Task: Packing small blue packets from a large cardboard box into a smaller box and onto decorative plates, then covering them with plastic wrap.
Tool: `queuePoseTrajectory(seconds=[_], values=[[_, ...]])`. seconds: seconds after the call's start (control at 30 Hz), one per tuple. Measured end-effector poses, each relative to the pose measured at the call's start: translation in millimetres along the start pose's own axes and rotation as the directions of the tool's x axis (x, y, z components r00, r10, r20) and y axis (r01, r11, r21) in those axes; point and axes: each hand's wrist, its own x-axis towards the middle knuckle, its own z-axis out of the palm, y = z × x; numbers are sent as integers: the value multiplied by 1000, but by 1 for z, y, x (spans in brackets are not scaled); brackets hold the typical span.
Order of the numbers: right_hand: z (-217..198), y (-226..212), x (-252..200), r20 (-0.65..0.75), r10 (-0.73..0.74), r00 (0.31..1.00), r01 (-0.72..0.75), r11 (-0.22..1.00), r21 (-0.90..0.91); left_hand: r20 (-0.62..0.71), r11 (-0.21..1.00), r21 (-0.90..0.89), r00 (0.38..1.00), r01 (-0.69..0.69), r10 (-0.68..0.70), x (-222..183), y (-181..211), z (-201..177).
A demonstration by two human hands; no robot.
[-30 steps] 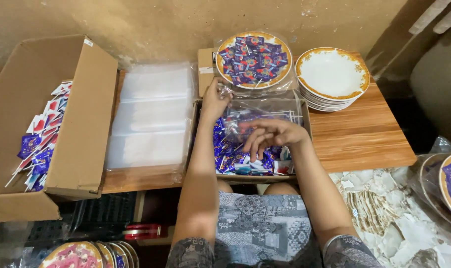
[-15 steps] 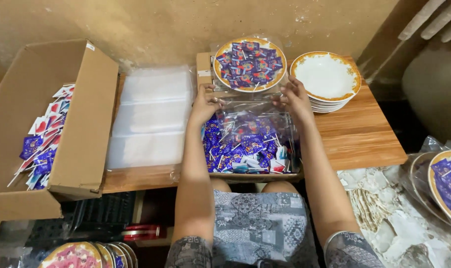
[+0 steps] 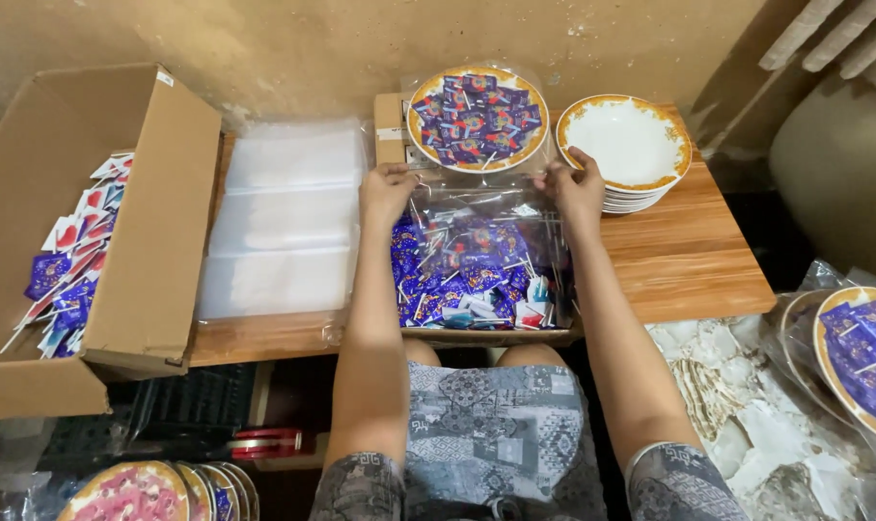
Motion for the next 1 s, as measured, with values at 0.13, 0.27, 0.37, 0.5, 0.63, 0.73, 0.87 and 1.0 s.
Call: queuePoseTrajectory(seconds=[0.13, 0.27, 0.37, 0.5, 0.63, 0.73, 0.87, 1.0], values=[[1, 0, -5, -6, 18, 1000, -18, 1000, -9, 1, 999, 50, 1000, -14, 14, 8, -4, 3], [4, 8, -3, 21, -102, 995, 104, 980, -170, 98, 970, -231, 993, 80, -59, -20, 26, -9], [4, 13, -1, 106, -45, 993, 42, 999, 22, 264, 797, -562, 961, 223, -83, -46, 58, -19], [13, -9, -18, 102, 1, 995, -6, 999, 54, 311, 688, -663, 944, 295, -106, -47, 68, -16], [0, 8, -3, 103, 62, 993, -65, 997, 28, 332, 753, -587, 937, 297, -110, -27, 35, 5], [-2, -3, -4, 97, 125, 987, -114, 988, -104, 322, 785, -553, 941, 278, -106, -24, 28, 7], [-5, -16, -17, 158, 195, 968, -185, 980, -74, 258, 779, -572, 958, 256, -125, -30, 21, 7], [-14, 13, -6, 172, 203, 964, -201, 979, -32, 166, 744, -631, 975, 219, -146, -39, 16, 10]])
